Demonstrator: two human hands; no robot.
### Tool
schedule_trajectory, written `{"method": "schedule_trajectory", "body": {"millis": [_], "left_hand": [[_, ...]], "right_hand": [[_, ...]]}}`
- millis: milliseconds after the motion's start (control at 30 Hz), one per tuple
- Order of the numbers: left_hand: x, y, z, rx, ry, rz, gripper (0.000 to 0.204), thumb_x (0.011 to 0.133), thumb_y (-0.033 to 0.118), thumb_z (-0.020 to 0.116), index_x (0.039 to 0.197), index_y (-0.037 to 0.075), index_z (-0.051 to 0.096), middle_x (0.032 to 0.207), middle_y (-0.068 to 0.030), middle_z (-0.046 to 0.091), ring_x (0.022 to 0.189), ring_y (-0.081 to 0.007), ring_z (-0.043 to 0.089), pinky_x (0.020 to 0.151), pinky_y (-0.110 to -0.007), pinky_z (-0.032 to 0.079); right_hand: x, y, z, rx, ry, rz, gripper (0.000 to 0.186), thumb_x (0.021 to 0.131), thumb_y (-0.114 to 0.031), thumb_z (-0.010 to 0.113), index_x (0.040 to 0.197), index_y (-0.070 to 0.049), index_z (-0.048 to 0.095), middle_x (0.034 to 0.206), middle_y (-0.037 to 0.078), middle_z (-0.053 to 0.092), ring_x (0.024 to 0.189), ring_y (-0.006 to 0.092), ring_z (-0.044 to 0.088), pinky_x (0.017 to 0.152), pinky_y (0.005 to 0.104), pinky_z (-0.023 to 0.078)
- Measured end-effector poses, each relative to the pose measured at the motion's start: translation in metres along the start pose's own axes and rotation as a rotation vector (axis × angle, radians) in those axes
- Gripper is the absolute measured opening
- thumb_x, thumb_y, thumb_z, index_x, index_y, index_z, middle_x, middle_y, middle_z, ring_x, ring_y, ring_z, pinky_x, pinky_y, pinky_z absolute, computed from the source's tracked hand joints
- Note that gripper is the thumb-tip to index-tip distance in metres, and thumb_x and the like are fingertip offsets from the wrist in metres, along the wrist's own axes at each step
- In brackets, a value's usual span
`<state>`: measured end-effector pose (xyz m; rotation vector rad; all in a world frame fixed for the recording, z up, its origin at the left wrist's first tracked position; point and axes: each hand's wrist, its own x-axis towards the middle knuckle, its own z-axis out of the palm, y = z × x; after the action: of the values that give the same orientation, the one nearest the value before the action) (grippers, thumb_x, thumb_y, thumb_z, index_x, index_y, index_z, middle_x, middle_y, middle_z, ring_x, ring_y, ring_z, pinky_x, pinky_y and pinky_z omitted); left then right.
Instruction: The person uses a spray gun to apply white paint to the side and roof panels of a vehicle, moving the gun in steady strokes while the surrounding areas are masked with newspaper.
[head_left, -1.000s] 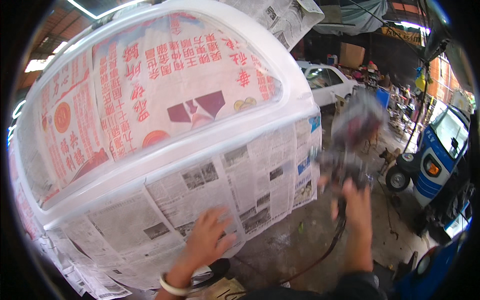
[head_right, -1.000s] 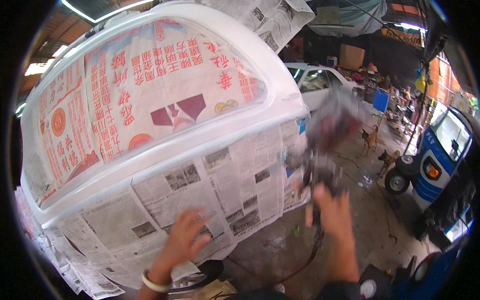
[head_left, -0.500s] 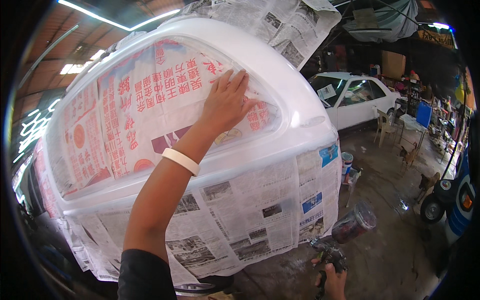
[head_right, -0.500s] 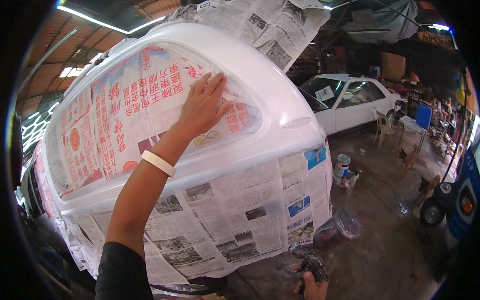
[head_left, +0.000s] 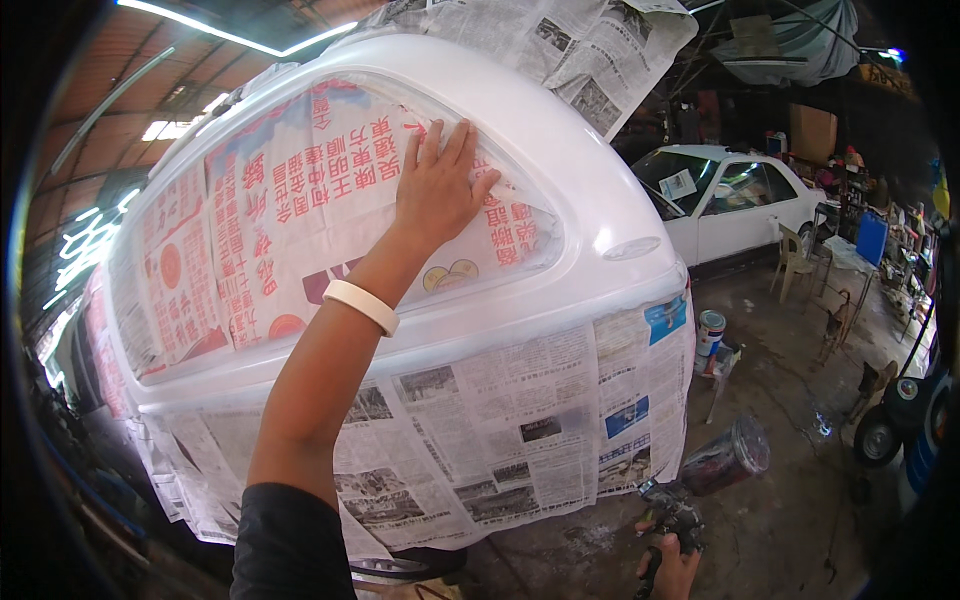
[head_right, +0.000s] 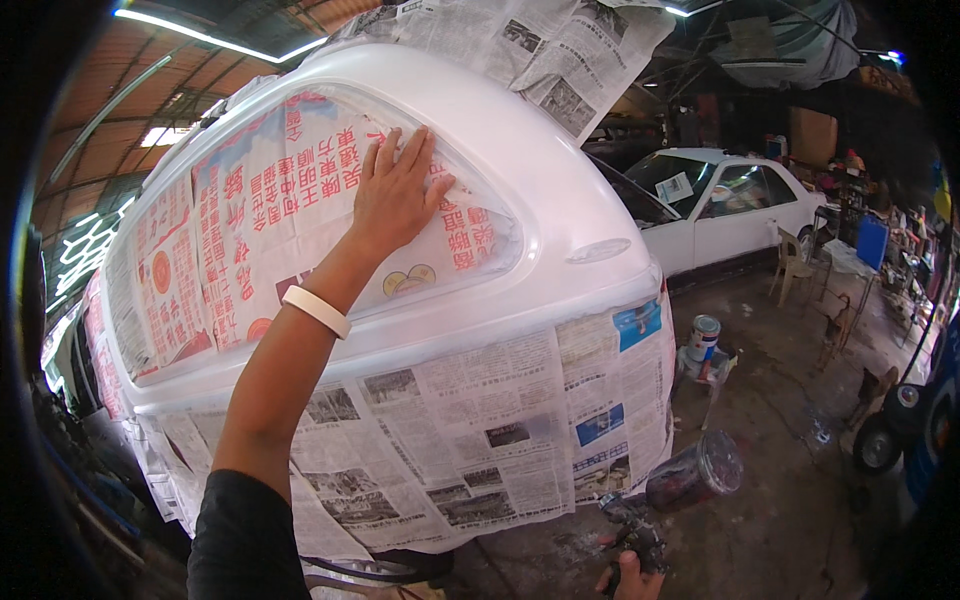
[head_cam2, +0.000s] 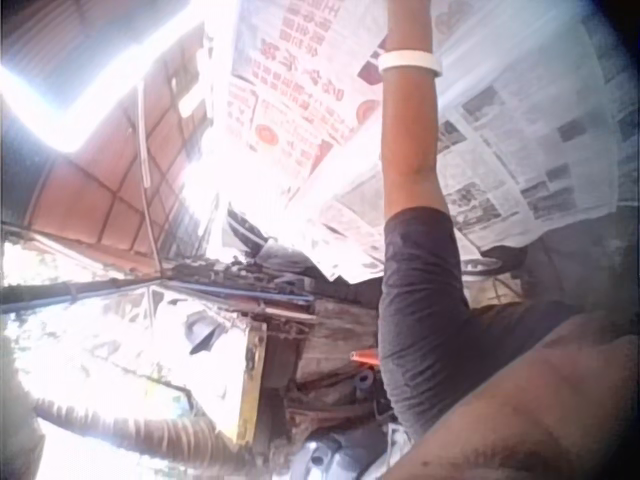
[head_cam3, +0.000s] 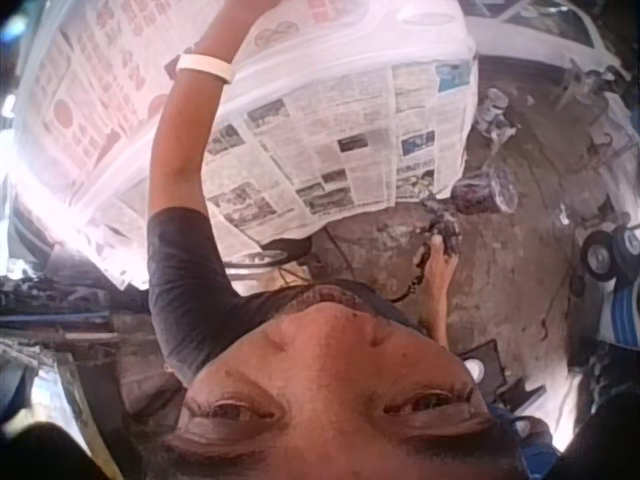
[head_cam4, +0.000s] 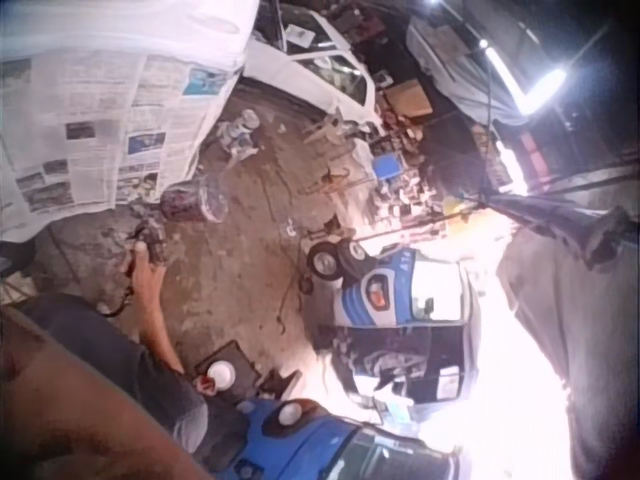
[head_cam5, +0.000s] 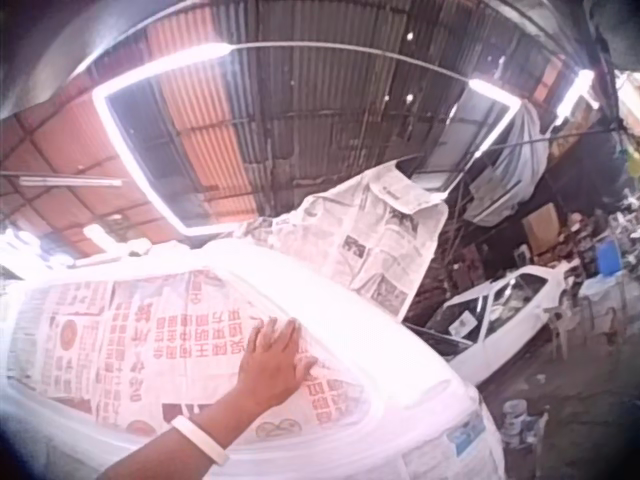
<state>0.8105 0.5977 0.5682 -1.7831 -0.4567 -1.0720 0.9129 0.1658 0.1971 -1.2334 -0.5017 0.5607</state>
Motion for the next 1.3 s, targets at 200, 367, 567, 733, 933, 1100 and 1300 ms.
{"method": "schedule_trajectory", "body": {"millis": [200,367,567,733,933,1100,1300], "left_hand": [[0.008,-0.009,-0.001,0.060,-0.080,-0.115,0.065,0.100,0.046,0.051,0.145,0.000,0.046,0.155,-0.0135,0.041,0.145,-0.0387,0.029,0.119,-0.053,0.021],[-0.004,-0.015,-0.019,-0.004,-0.062,-0.179,0.066,0.101,0.044,0.049,0.149,0.000,0.040,0.158,-0.0170,0.034,0.148,-0.0406,0.023,0.121,-0.053,0.018],[-0.094,0.074,-0.134,-0.552,-0.117,-0.125,0.070,0.090,0.020,0.070,0.149,0.000,0.038,0.156,-0.0244,0.034,0.145,-0.0413,0.031,0.119,-0.051,0.024],[-0.274,0.183,-0.227,-1.486,-0.918,0.026,0.062,0.099,0.043,0.057,0.144,0.001,0.047,0.146,-0.0215,0.049,0.135,-0.0381,0.046,0.115,-0.045,0.035],[-0.453,0.305,-0.288,-2.246,-1.606,-0.022,0.069,0.102,0.049,0.051,0.149,0.000,0.039,0.144,-0.0182,0.052,0.134,-0.0254,0.049,0.113,-0.036,0.035],[-0.551,0.323,-0.302,-2.372,-1.772,-0.135,0.065,0.100,0.048,0.054,0.143,-0.001,0.047,0.135,-0.0127,0.059,0.125,-0.0210,0.055,0.107,-0.033,0.040],[-0.642,0.268,-0.338,-2.045,-1.755,-0.393,0.057,0.097,0.042,0.060,0.135,0.000,0.057,0.128,-0.0136,0.063,0.121,-0.0210,0.057,0.104,-0.032,0.042]], "right_hand": [[-0.010,0.007,-0.011,-0.007,0.000,-0.005,0.037,0.098,-0.040,0.061,0.106,-0.004,0.065,0.058,0.004,0.057,0.045,0.0142,0.052,0.043,0.0281,0.038],[-0.023,-0.002,-0.017,-0.032,-0.011,0.036,0.041,0.097,-0.039,0.062,0.114,-0.001,0.060,0.072,0.009,0.061,0.046,0.0147,0.053,0.043,0.0285,0.041],[-0.040,-0.020,-0.006,0.085,0.039,-0.029,0.044,0.096,-0.034,0.062,0.118,0.002,0.054,0.096,0.020,0.070,0.042,0.0149,0.050,0.038,0.0275,0.043],[-0.056,-0.047,0.012,0.086,-0.004,-0.075,0.047,0.099,-0.039,0.059,0.120,0.002,0.052,0.088,0.018,0.068,0.041,0.0127,0.048,0.037,0.0268,0.039],[-0.060,-0.119,0.078,-0.012,-0.130,-0.250,0.057,0.101,-0.051,0.054,0.129,-0.001,0.052,0.087,0.016,0.066,0.040,0.0110,0.046,0.036,0.0246,0.035],[-0.044,-0.185,0.136,-0.207,-0.246,-0.360,0.049,0.103,-0.044,0.051,0.125,-0.001,0.057,0.087,0.011,0.066,0.040,0.0089,0.044,0.036,0.0233,0.034],[0.005,-0.209,0.150,-0.503,-0.122,-0.449,0.037,0.098,-0.039,0.060,0.098,-0.002,0.062,0.071,0.003,0.062,0.039,0.0088,0.046,0.036,0.0248,0.034]]}}
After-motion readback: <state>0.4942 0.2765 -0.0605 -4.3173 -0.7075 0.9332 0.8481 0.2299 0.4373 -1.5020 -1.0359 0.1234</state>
